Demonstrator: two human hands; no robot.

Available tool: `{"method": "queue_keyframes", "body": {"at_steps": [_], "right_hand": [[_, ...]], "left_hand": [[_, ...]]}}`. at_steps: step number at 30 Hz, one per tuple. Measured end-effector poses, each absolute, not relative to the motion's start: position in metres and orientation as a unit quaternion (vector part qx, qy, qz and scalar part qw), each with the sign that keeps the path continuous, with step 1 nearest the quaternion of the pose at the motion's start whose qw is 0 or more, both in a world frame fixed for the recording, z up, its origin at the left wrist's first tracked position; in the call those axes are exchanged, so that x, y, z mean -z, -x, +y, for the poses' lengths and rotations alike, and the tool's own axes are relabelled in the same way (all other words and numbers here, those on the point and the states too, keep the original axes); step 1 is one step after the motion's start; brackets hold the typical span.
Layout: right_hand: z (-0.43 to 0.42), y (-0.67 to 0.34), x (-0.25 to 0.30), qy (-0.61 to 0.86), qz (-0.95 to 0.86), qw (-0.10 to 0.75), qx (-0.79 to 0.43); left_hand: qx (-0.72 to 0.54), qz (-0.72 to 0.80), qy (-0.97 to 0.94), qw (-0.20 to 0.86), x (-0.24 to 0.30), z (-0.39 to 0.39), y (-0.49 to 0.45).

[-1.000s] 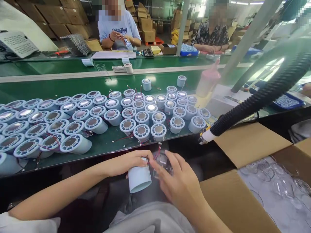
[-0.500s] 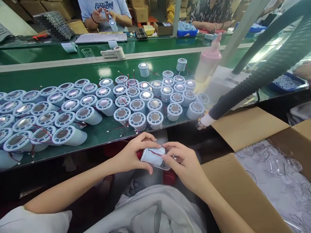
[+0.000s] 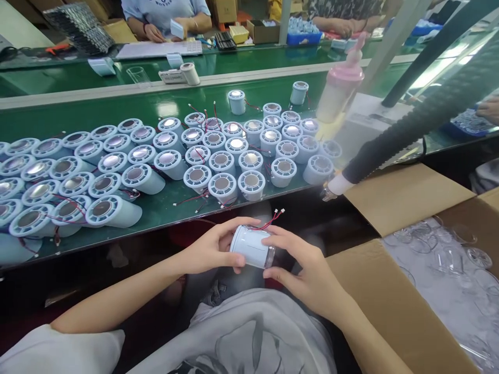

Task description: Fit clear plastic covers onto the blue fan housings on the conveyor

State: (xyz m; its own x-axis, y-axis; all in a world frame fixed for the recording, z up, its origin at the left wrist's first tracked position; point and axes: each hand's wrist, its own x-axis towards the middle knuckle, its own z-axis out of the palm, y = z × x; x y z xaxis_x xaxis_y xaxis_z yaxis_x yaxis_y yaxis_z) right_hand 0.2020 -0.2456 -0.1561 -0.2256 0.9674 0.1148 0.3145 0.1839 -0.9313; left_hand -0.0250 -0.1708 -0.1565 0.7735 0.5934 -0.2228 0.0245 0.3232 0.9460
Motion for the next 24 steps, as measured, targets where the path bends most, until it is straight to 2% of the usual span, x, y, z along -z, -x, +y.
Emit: {"method": "queue_keyframes", "body": {"at_steps": [7, 11, 15, 17, 20, 24], "right_hand": [[-0.245, -0.204, 0.151, 0.456, -0.597, 0.382, -0.539], [-0.241, -0.204, 0.169, 0.430, -0.551, 0.453, -0.554], [-0.232, -0.207, 0.208, 0.459, -0.440, 0.603, -0.481], [-0.224, -0.214, 0.226, 0.487, -0.413, 0.647, -0.416], [-0.211, -0.227, 0.242, 0.513, -0.395, 0.678, -0.347], [-0.199, -0.240, 0.247, 0.519, -0.402, 0.684, -0.319]], "left_hand": [[-0.192, 0.270, -0.612, 0.718, 0.147, -0.173, 0.031], [-0.223, 0.282, -0.560, 0.746, 0.153, -0.163, 0.017], [-0.252, 0.315, -0.511, 0.759, 0.171, -0.133, -0.030], [-0.250, 0.303, -0.514, 0.762, 0.177, -0.114, -0.061], [-0.240, 0.271, -0.531, 0.766, 0.180, -0.092, -0.098], [-0.221, 0.239, -0.557, 0.764, 0.177, -0.079, -0.115]]}}
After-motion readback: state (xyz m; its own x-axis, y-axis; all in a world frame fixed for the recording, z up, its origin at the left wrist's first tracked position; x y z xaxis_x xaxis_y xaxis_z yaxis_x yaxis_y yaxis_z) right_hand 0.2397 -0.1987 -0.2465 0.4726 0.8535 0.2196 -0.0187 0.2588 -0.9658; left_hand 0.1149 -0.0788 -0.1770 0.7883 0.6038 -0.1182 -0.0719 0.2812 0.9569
